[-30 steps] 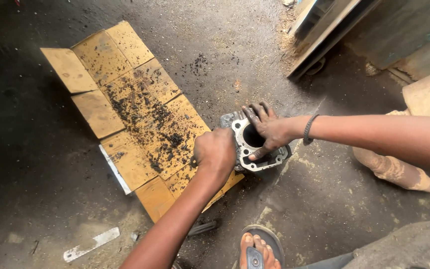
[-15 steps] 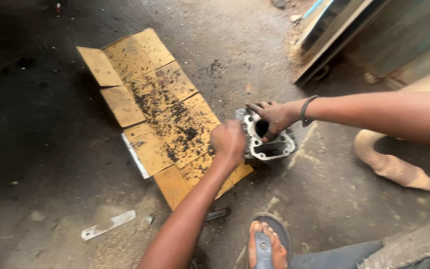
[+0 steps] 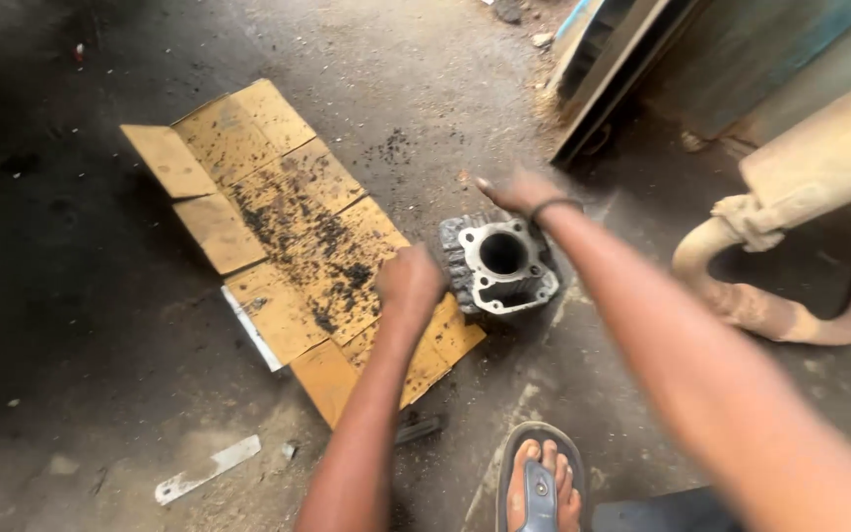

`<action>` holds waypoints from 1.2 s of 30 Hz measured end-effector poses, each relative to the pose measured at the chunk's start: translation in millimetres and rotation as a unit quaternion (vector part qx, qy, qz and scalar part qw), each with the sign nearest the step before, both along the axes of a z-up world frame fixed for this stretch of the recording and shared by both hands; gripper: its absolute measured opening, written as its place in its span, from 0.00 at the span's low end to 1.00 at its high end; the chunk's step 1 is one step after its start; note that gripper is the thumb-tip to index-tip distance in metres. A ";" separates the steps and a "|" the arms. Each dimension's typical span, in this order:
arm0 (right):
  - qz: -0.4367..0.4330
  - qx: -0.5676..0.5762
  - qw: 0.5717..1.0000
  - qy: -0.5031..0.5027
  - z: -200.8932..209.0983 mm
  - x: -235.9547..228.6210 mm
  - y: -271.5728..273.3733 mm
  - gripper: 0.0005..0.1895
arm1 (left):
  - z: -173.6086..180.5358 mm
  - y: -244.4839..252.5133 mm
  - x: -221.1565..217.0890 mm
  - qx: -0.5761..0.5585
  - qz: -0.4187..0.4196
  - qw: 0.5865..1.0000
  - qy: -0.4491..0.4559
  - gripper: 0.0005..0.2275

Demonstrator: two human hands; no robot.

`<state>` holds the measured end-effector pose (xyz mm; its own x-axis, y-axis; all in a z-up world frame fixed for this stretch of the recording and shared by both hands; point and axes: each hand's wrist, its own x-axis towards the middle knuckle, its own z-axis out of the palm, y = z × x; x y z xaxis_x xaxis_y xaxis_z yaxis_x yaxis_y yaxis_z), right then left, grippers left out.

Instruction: Inspecting and cleaning a mechanical engine cylinder head in an auto repair shop.

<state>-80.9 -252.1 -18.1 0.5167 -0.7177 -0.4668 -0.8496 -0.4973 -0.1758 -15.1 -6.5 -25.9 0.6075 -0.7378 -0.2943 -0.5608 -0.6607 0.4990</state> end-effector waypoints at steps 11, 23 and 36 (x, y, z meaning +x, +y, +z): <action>-0.138 -0.186 0.970 -0.070 3.6 -26.0 90.3 0.36 | 61.1 13.1 17.2 0.034 0.028 0.997 0.056 0.17; -0.176 -0.106 0.974 -0.094 4.2 -25.3 79.0 0.35 | 67.3 -2.4 -6.7 0.076 0.002 0.996 0.036 0.03; -0.175 -0.110 0.974 -0.097 1.6 -27.4 76.5 0.30 | 25.3 -30.3 1.7 0.066 0.009 0.997 0.036 0.04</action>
